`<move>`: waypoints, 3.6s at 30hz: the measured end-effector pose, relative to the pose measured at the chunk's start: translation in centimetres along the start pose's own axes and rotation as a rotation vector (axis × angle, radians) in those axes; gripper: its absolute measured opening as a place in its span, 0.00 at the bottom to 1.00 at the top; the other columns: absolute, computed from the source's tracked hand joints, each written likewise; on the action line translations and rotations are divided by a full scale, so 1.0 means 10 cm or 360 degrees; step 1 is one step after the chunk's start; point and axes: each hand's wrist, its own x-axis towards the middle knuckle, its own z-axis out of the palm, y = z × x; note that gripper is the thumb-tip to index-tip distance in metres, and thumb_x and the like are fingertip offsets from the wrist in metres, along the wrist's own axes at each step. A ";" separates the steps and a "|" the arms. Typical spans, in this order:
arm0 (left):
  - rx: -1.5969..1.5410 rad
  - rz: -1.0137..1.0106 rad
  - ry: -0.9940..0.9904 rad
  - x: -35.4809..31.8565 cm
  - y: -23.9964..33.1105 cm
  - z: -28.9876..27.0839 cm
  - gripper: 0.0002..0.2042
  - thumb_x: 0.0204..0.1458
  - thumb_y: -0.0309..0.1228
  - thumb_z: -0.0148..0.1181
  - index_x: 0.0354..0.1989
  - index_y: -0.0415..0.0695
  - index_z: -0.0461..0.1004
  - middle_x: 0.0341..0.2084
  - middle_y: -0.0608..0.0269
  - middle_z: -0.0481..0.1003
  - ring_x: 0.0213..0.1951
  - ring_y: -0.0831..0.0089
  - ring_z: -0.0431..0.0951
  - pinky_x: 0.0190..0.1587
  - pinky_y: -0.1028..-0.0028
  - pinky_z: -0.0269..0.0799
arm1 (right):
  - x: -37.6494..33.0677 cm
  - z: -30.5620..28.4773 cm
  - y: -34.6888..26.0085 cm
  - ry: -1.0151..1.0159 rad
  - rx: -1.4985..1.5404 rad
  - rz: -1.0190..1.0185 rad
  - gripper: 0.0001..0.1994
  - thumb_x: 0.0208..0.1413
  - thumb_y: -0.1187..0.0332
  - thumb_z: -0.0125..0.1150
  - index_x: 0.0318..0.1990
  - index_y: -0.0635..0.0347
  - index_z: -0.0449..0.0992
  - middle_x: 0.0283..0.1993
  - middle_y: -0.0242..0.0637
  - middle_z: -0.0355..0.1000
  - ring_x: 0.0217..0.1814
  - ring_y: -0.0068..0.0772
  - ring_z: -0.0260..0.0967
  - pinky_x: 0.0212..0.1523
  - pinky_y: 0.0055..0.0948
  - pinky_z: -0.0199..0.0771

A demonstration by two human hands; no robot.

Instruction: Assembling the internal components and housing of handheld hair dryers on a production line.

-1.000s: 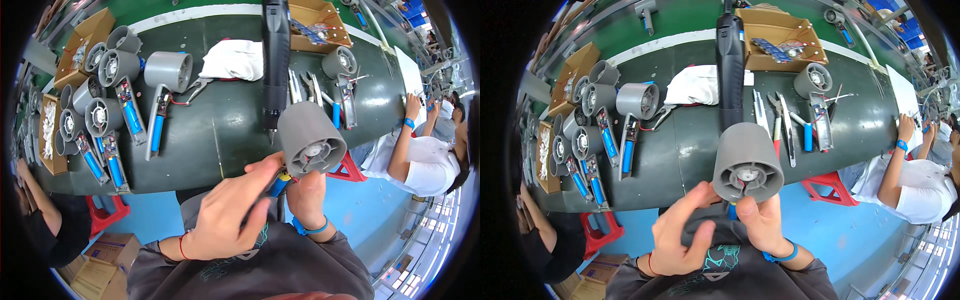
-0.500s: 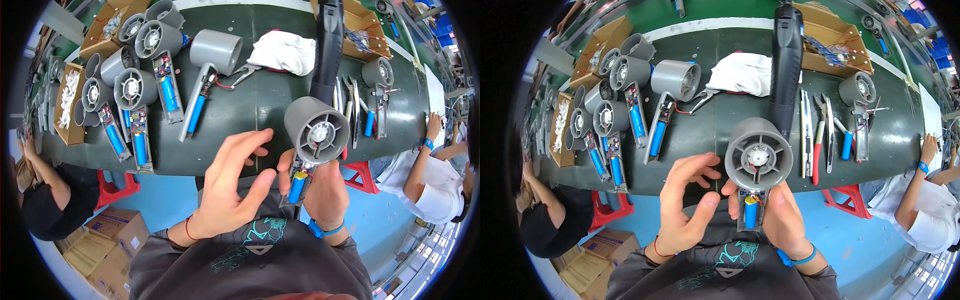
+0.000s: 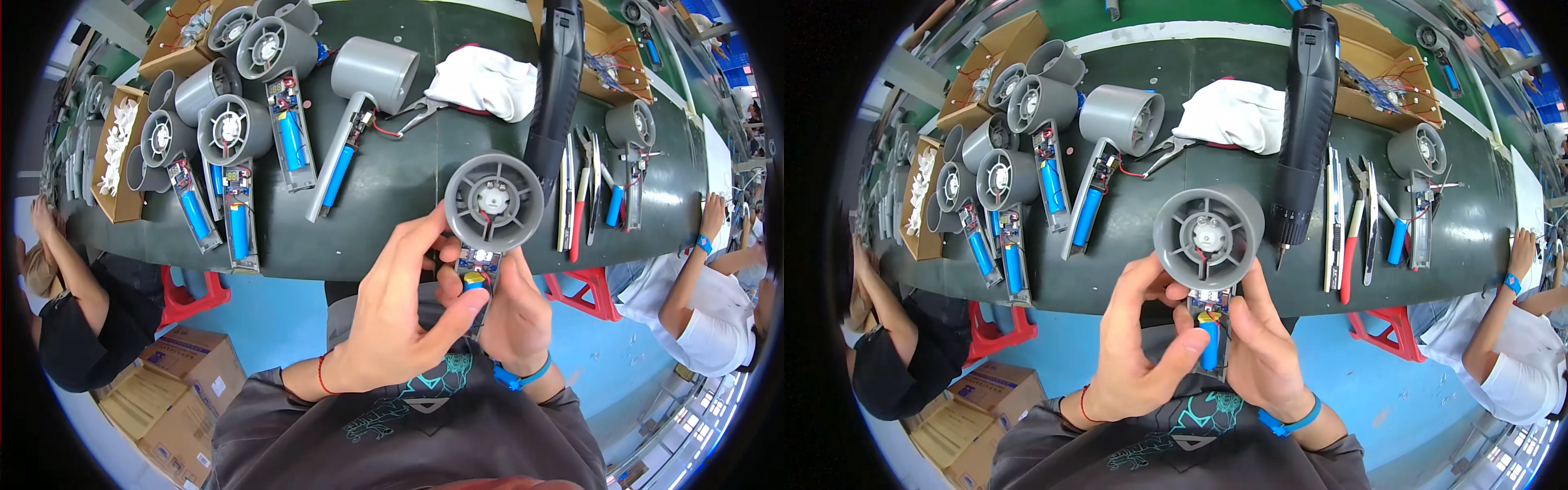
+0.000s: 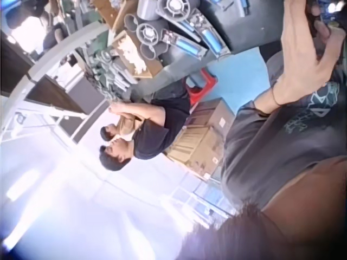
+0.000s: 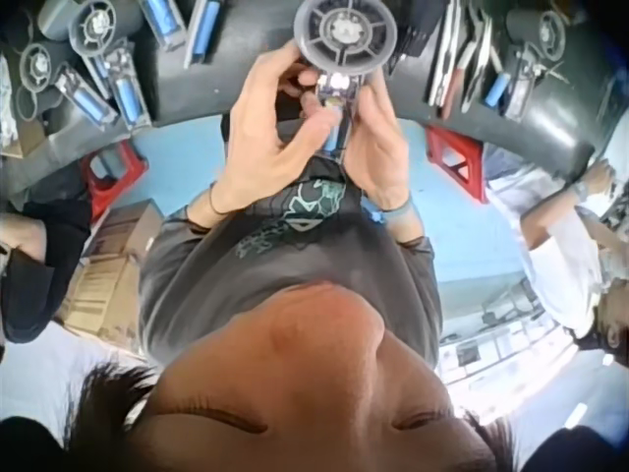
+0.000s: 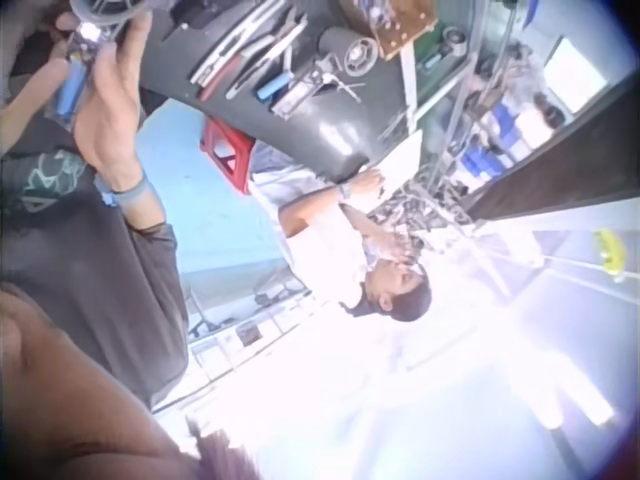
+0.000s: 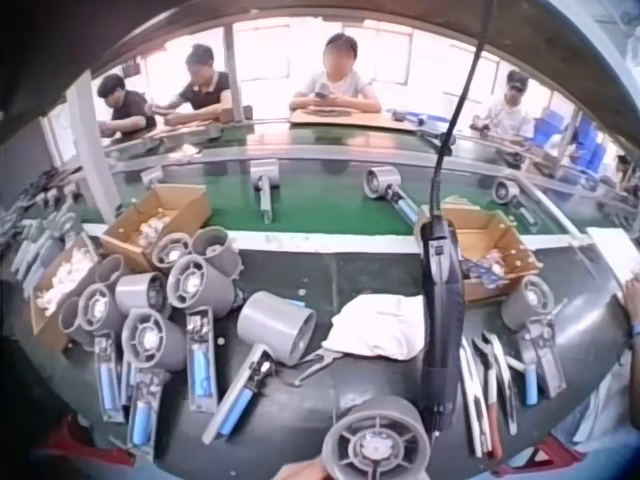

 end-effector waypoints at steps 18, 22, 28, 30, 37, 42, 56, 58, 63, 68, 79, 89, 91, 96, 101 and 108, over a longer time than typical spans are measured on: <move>0.0804 -0.0161 -0.0296 0.27 0.15 -0.34 0.22 0.51 0.28 0.60 0.55 0.40 0.64 0.38 0.54 0.72 0.34 0.51 0.74 0.35 0.61 0.70 | -0.17 0.11 -0.59 -0.0133 -0.2292 -0.0069 0.18 0.44 0.76 0.68 0.46 0.62 0.74 0.36 0.41 0.76 0.33 0.32 0.73 0.35 0.27 0.71; 0.0955 0.0070 -0.0308 0.27 0.25 -0.32 0.28 0.45 0.36 0.65 0.55 0.40 0.65 0.40 0.56 0.68 0.36 0.56 0.72 0.38 0.62 0.68 | 0.08 0.42 -0.80 -0.0176 -0.2983 -0.0885 0.25 0.35 0.76 0.71 0.47 0.61 0.74 0.46 0.41 0.70 0.45 0.41 0.68 0.41 0.33 0.71; 0.1168 0.0133 -0.0142 0.27 0.03 -0.21 0.26 0.40 0.34 0.68 0.51 0.42 0.69 0.29 0.60 0.68 0.31 0.61 0.72 0.34 0.64 0.69 | 0.35 0.54 -0.92 -0.0669 -0.3294 -0.0725 0.31 0.29 0.79 0.71 0.50 0.59 0.72 0.48 0.41 0.68 0.49 0.46 0.65 0.46 0.39 0.69; 0.1166 0.0200 -0.0052 0.27 0.01 -0.21 0.25 0.40 0.33 0.68 0.49 0.44 0.71 0.24 0.61 0.67 0.28 0.62 0.72 0.30 0.64 0.68 | 0.37 0.63 -0.99 -0.0711 -0.3388 -0.0445 0.31 0.29 0.79 0.71 0.49 0.58 0.71 0.46 0.42 0.68 0.48 0.47 0.66 0.45 0.38 0.70; 0.1146 0.0119 -0.0183 0.30 0.02 -0.23 0.26 0.43 0.37 0.67 0.52 0.46 0.70 0.19 0.62 0.68 0.20 0.60 0.72 0.22 0.64 0.66 | 0.60 0.79 -1.14 -0.0929 -0.3546 -0.0122 0.26 0.28 0.77 0.73 0.41 0.59 0.70 0.37 0.42 0.66 0.39 0.50 0.69 0.37 0.39 0.71; 0.1172 0.0118 -0.0189 0.30 0.00 -0.26 0.26 0.44 0.39 0.66 0.53 0.46 0.70 0.19 0.62 0.69 0.19 0.60 0.72 0.22 0.64 0.66 | 0.60 0.85 -1.17 -0.0950 -0.3547 -0.0218 0.27 0.25 0.77 0.72 0.40 0.59 0.70 0.37 0.42 0.66 0.38 0.50 0.69 0.36 0.38 0.71; 0.1166 0.0305 -0.0110 0.25 -0.06 -0.28 0.26 0.44 0.36 0.65 0.53 0.41 0.69 0.23 0.58 0.70 0.23 0.57 0.74 0.26 0.63 0.68 | 0.45 0.83 -1.06 -0.0993 -0.3446 -0.0277 0.25 0.35 0.76 0.65 0.46 0.59 0.68 0.45 0.43 0.64 0.46 0.49 0.66 0.43 0.38 0.70; 0.1170 0.0299 -0.0134 0.26 -0.07 -0.27 0.26 0.44 0.36 0.65 0.53 0.41 0.69 0.22 0.58 0.70 0.23 0.57 0.74 0.25 0.63 0.68 | 0.44 0.77 -0.99 -0.1043 -0.3723 -0.0549 0.24 0.39 0.69 0.68 0.46 0.56 0.66 0.42 0.40 0.63 0.43 0.42 0.66 0.39 0.38 0.72; 0.1176 0.0156 -0.0198 0.26 -0.04 -0.25 0.25 0.44 0.34 0.64 0.52 0.41 0.69 0.23 0.58 0.70 0.23 0.56 0.75 0.24 0.63 0.68 | 0.57 0.76 -1.11 -0.1330 -0.3825 -0.0778 0.17 0.37 0.66 0.70 0.37 0.55 0.72 0.39 0.36 0.67 0.37 0.41 0.67 0.34 0.37 0.69; 0.1210 0.0152 -0.0258 0.25 -0.03 -0.24 0.24 0.45 0.34 0.64 0.52 0.41 0.69 0.23 0.58 0.70 0.23 0.58 0.76 0.24 0.63 0.68 | 0.63 0.82 -1.20 -0.1502 -0.3819 -0.0640 0.17 0.36 0.65 0.71 0.35 0.54 0.72 0.37 0.36 0.66 0.36 0.40 0.67 0.33 0.37 0.69; 0.1317 0.0228 -0.0286 0.20 -0.14 -0.21 0.19 0.45 0.35 0.63 0.45 0.41 0.69 0.23 0.60 0.70 0.24 0.60 0.76 0.24 0.67 0.71 | 0.68 0.99 -1.22 -0.1917 -0.3880 -0.0386 0.19 0.31 0.66 0.71 0.35 0.53 0.73 0.35 0.37 0.65 0.33 0.40 0.67 0.31 0.37 0.68; 0.1549 0.0273 0.0088 0.25 -0.10 -0.13 0.25 0.35 0.44 0.68 0.39 0.42 0.71 0.26 0.62 0.69 0.28 0.65 0.74 0.32 0.67 0.66 | 0.59 0.83 -0.96 -0.1374 -0.3744 -0.0755 0.21 0.34 0.66 0.71 0.38 0.56 0.69 0.38 0.38 0.65 0.37 0.40 0.68 0.35 0.34 0.72; 0.1391 0.0359 0.0243 0.33 -0.12 -0.11 0.23 0.32 0.42 0.70 0.34 0.41 0.71 0.26 0.61 0.69 0.30 0.63 0.73 0.35 0.66 0.64 | 0.61 0.82 -0.94 -0.1274 -0.3750 -0.0774 0.23 0.31 0.69 0.73 0.39 0.57 0.70 0.39 0.39 0.65 0.38 0.44 0.69 0.37 0.35 0.72; 0.1208 0.0261 0.0146 0.38 -0.10 -0.13 0.19 0.35 0.40 0.71 0.29 0.40 0.71 0.25 0.60 0.71 0.30 0.65 0.75 0.35 0.69 0.64 | 0.85 0.98 -1.11 -0.1751 -0.3863 -0.0639 0.25 0.25 0.70 0.74 0.36 0.58 0.69 0.35 0.38 0.63 0.36 0.42 0.68 0.32 0.37 0.68; 0.1221 0.0319 0.0178 0.39 -0.13 -0.12 0.19 0.32 0.40 0.72 0.27 0.41 0.71 0.23 0.61 0.72 0.26 0.63 0.75 0.32 0.68 0.65 | 0.62 1.33 -0.99 -0.1684 -0.4276 -0.0596 0.23 0.25 0.71 0.73 0.34 0.56 0.70 0.34 0.37 0.62 0.35 0.42 0.67 0.32 0.37 0.67; 0.1232 0.0326 0.0198 0.32 -0.16 -0.08 0.21 0.30 0.42 0.73 0.28 0.43 0.70 0.21 0.64 0.70 0.25 0.65 0.74 0.29 0.69 0.65 | 0.80 1.04 -1.22 -0.1805 -0.4027 -0.0242 0.18 0.28 0.68 0.69 0.32 0.56 0.70 0.28 0.38 0.60 0.29 0.42 0.65 0.27 0.38 0.63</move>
